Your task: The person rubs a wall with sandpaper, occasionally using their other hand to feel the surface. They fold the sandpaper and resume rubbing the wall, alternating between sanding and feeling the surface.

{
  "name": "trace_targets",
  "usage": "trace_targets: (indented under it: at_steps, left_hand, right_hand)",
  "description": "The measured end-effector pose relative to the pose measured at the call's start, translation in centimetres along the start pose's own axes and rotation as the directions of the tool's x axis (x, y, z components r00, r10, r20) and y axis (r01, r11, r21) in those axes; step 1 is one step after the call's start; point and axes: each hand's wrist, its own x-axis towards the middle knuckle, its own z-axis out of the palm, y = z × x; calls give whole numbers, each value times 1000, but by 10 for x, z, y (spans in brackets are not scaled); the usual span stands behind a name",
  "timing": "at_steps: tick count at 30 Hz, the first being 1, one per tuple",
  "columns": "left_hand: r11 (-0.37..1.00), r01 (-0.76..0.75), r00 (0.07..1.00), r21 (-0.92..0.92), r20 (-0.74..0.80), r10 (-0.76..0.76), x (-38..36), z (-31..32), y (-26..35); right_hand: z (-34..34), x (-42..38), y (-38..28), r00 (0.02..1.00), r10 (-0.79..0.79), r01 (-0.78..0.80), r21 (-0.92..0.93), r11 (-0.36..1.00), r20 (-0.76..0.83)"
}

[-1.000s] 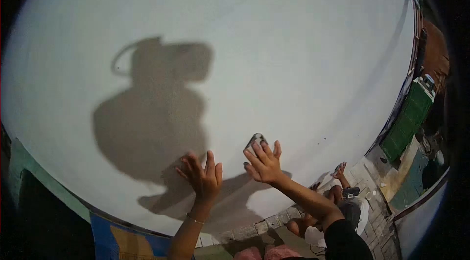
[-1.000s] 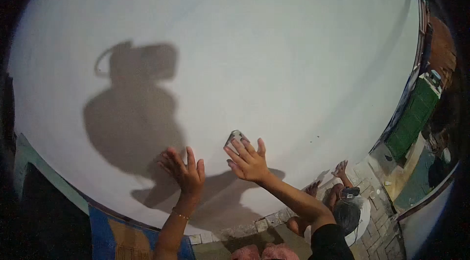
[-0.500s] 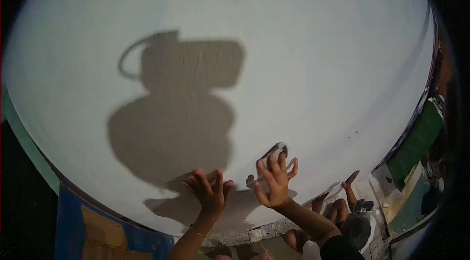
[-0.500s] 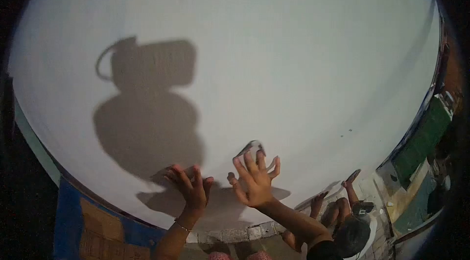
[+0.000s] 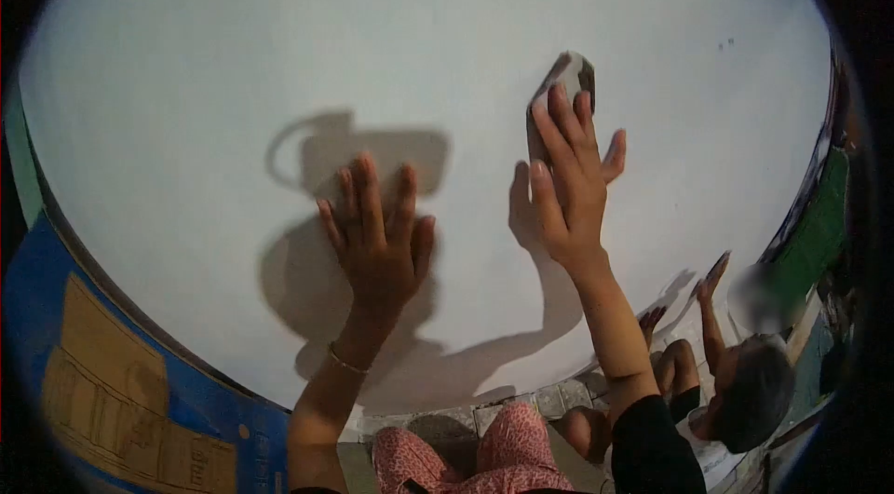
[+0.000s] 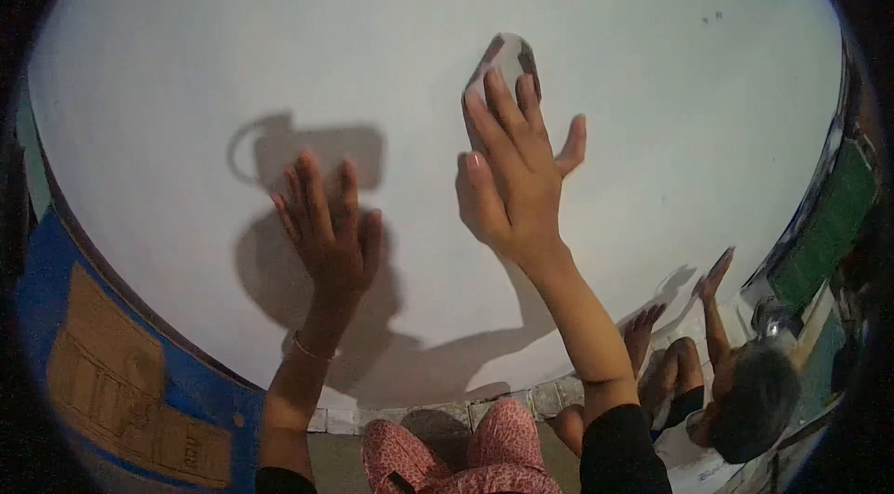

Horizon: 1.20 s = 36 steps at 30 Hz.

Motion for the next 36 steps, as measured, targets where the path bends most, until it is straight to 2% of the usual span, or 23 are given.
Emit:
trace_targets:
  at_steps: [1, 4, 6, 8, 9, 10, 12, 14, 15, 16, 18, 19, 20, 22, 23, 24, 26, 28, 29, 30, 32, 34, 36]
  left_hand:
    - [999, 12, 999, -36, -37, -13, -9, 3, 5]
    - [999, 47, 997, -24, -63, -48, -34, 8, 21]
    - [997, 75, 995, -22, -70, -76, -65, 13, 7]
    - [995, 95, 993, -9, -64, -96, -80, 23, 1]
    - [995, 97, 993, -12, -67, -97, -84, 27, 1]
    - [996, 88, 993, -18, -82, -89, -89, 31, -1]
    - [998, 55, 992, -19, -111, -57, -84, 30, 3]
    - [998, 10, 982, -69, -186, -22, -83, 32, -1]
    - [997, 4, 982, -75, -187, -18, -91, 35, -3]
    - [998, 41, 983, -45, -177, -48, -99, 38, -6]
    - [996, 87, 981, -20, -173, -90, -109, 43, -9]
    - [997, 75, 982, -6, -173, -75, -104, 47, -9]
    - [998, 70, 983, 9, -172, -67, -108, 50, -12]
    - [997, 69, 983, 16, -172, -65, -106, 51, -11]
    - [997, 69, 982, 22, -178, -64, -109, 51, -11]
    - [997, 73, 983, 27, -173, -67, -113, 52, -12]
    - [997, 69, 984, 16, -169, -66, -124, 51, -16]
    - [997, 77, 988, 23, -138, -73, -140, 52, -21]
    - [996, 80, 990, 26, -116, -76, -144, 54, -23]
    - [996, 82, 990, 29, -117, -78, -146, 54, -25]
    - [994, 103, 992, 39, -71, -100, -151, 53, -25]
    - [994, 107, 992, 31, -64, -105, -150, 51, -23]
    - [994, 113, 992, 16, -60, -111, -151, 51, -20]
  right_hand:
    - [0, -12, -3, 995, 62, -54, 98, 994, -81]
    - [13, -69, -28, 963, -142, 137, 39, 990, 230]
    - [31, -86, -42, 953, -155, 150, 41, 988, 260]
    - [35, -88, -19, 999, 33, -29, -116, 993, 37]
    - [38, -92, 4, 992, 61, -71, -83, 994, -108]
    - [38, -94, 6, 980, 151, -162, -85, 983, -128]
    - [33, -108, -3, 990, 101, -106, -52, 993, -96]
    - [43, -135, -19, 970, -68, 86, -68, 994, 235]
    - [52, -150, -23, 929, -225, 251, -53, 967, 294]
    - [58, -158, -20, 929, -220, 249, -61, 967, 297]
    - [59, -156, -6, 974, -179, 201, -159, 967, 142]
    - [55, -143, 6, 998, -57, 63, -177, 982, 36]
    - [60, -142, 5, 997, -61, 67, -177, 982, 39]
    - [65, -146, -7, 994, 88, -90, -32, 995, -69]
    - [69, -156, -21, 995, 29, -25, -39, 999, 98]
    - [75, -169, -26, 949, -147, 176, -82, 981, 280]
    - [85, -184, -30, 901, -309, 326, -4, 945, 304]
    - [83, -181, -17, 975, -187, 204, -148, 968, 120]
    - [79, -174, -9, 998, -61, 66, -167, 984, 34]
    - [80, -172, -12, 997, -63, 68, -165, 984, 33]
    - [85, -171, -25, 987, 113, -117, -34, 993, -111]
    - [95, -191, -37, 973, -155, 168, -62, 984, 173]
    - [96, -203, -41, 894, -333, 349, -1, 937, 301]
